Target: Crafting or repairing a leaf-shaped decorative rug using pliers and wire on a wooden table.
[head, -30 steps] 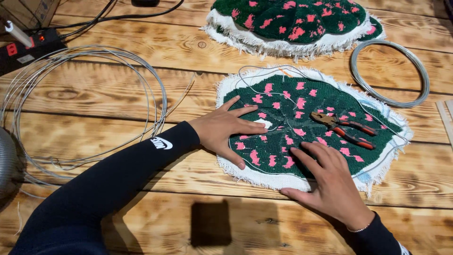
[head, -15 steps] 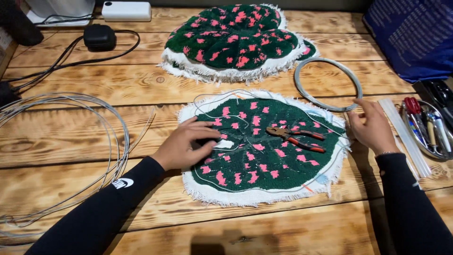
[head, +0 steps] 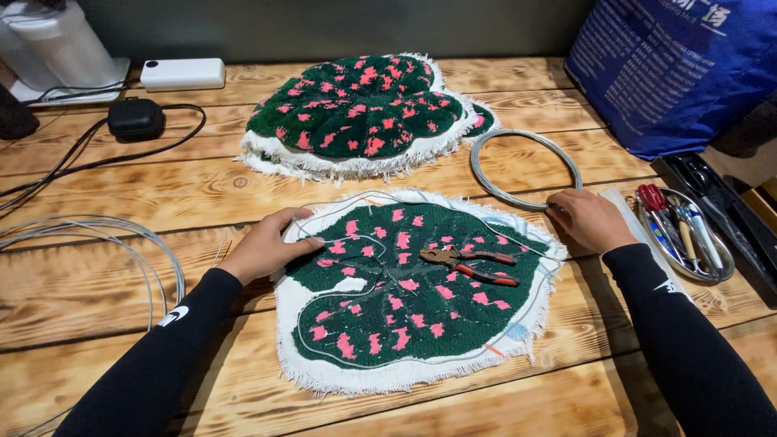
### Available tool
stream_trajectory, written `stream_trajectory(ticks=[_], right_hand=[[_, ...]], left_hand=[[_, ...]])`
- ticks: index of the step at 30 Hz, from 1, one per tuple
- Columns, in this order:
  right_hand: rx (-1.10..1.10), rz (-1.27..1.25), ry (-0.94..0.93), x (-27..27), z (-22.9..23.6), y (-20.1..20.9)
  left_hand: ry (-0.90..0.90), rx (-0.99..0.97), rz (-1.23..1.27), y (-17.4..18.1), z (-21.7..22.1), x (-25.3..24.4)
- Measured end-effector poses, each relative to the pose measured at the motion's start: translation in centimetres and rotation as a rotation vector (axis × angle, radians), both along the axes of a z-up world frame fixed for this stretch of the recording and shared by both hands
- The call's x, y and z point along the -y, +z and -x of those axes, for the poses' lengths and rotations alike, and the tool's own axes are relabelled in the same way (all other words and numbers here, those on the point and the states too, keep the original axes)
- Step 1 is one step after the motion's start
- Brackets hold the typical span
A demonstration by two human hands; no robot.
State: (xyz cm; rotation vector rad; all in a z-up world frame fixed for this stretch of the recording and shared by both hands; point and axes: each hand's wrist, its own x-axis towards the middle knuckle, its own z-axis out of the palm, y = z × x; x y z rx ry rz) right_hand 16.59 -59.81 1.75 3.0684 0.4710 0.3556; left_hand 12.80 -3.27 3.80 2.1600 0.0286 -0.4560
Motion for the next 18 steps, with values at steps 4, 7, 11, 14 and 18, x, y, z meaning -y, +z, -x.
stream_trajectory(ticks=[4, 7, 11, 14, 18], right_hand=[[-0.016, -0.035, -0.049, 1.1, -0.2, 1.3], [-0.002, -0.069, -0.053, 3.1, -1.7, 1.5], [0.059, -0.107, 0.01, 6.3, -5.9, 0.1], [-0.007, -0.043, -0.095, 6.9, -8.1, -1.1], [0.003, -0.046, -0.079, -0.1, -5.3, 1.9]], left_hand=[[-0.09, 0.103, 0.101, -3.0, -3.3, 0.3], [-0.064, 0.11, 0.065, -4.0, -4.4, 1.2], [-0.082, 0.021, 0.169, -5.0, -5.3, 1.3], [-0.051, 0.026, 0.226, -5.7, -5.2, 1.2], [0.001, 0.063, 0.267, -5.7, -4.4, 1.5]])
